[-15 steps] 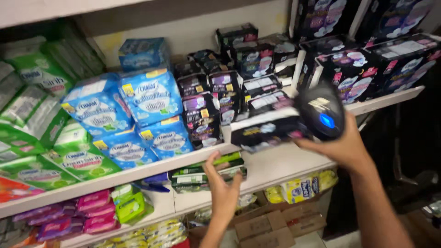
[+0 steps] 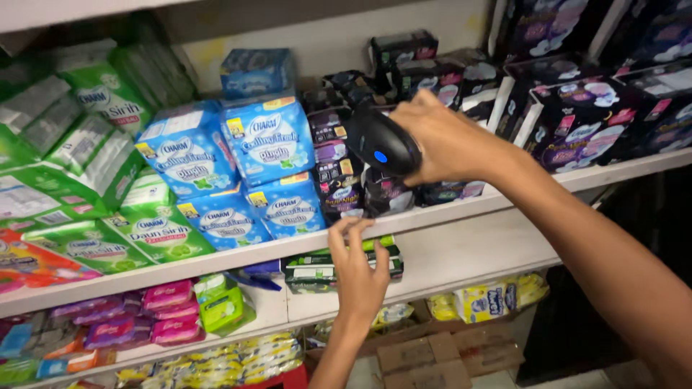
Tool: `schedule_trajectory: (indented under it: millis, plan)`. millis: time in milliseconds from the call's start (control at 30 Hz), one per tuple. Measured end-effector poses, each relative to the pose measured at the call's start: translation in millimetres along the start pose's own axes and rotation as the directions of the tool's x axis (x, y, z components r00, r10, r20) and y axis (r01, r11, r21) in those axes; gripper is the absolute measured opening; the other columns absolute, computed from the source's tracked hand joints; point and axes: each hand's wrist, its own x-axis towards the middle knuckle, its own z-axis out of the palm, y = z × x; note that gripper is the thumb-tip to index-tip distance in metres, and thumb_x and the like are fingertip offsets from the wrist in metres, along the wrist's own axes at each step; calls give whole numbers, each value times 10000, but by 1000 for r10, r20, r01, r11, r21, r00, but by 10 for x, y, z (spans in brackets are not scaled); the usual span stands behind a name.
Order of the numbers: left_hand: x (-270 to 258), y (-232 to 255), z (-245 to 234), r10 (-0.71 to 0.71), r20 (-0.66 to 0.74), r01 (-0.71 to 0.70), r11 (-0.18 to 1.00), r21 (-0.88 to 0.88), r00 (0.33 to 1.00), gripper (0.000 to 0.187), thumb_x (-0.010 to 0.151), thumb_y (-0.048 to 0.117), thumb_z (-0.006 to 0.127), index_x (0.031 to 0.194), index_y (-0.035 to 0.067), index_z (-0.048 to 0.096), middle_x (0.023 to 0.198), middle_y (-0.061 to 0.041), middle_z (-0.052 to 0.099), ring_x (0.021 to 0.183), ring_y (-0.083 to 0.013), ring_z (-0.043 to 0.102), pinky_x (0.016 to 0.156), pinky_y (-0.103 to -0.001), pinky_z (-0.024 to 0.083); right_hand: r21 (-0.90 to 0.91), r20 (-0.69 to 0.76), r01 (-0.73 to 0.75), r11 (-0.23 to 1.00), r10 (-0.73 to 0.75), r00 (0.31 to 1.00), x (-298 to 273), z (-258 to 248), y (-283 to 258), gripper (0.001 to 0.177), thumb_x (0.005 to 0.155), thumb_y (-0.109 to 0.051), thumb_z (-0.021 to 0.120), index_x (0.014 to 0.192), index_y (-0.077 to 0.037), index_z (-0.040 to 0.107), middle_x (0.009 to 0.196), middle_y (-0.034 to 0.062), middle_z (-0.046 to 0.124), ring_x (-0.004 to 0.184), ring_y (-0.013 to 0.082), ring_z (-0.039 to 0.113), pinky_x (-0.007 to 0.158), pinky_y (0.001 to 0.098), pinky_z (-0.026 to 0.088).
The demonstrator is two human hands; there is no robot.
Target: The person repeatedly picks up packages of sanitary pads from a pile on the floor, scans them with a handheld barcode scanner, and places them onto the store shelves. The action is repeated for multiple packages of different brands.
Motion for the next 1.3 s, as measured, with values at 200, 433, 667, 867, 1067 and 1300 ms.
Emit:
schedule_trajectory:
  millis: [200,433,667,867,1067,1300]
  plan:
    - [35,57,131,13,171,-11,1000,-17,985,395,881,1,621,1276,9,608,1295,-236,510,1222,-418,538,1008,-473,461,51,15,-38,998,38,999,-73,207,190,581,555,-245,910,1034,-58,641,962,124,650,956,337,541,911,444,399]
    - [105,165,369,67,212,-75,997,30,975,552,860,-17,621,1401,-50,514,1330,-328,439,1218,-509,481,1003,-528,440,42,-23,-61,997,62,998,-134,225,158,491,639,-241,880,1025,-65,632,953,117,663,977,316,582,945,434,431]
    - [29,232,512,65,248,-124,964,234,967,589,833,52,652,1375,-109,486,1285,-296,464,1209,-487,441,1043,-567,364,101,-91,-34,994,43,995,-268,375,64,523,705,-133,818,1174,-13,621,1224,174,638,1130,391,572,960,429,489]
    - [140,354,568,269,209,-316,918,241,940,501,843,92,658,1335,25,596,1340,-223,513,1228,-407,475,1034,-517,392,142,-295,-150,978,187,937,-661,174,301,479,689,-87,778,1137,25,652,1170,205,644,1115,382,622,980,430,500]
    - [436,190,690,251,254,-339,846,411,934,542,818,124,670,1346,31,597,1316,-170,528,1092,-348,503,914,-483,407,296,-242,-670,680,732,636,-1372,272,466,338,740,-173,844,1012,-16,719,934,156,723,898,296,721,814,398,540]
    - [373,229,681,253,253,-331,879,344,934,453,840,126,658,1286,55,617,1258,-174,533,1092,-354,502,911,-482,395,509,-182,-598,619,756,628,-1636,801,638,367,762,-201,831,1086,-55,737,944,120,791,876,195,722,809,348,551]
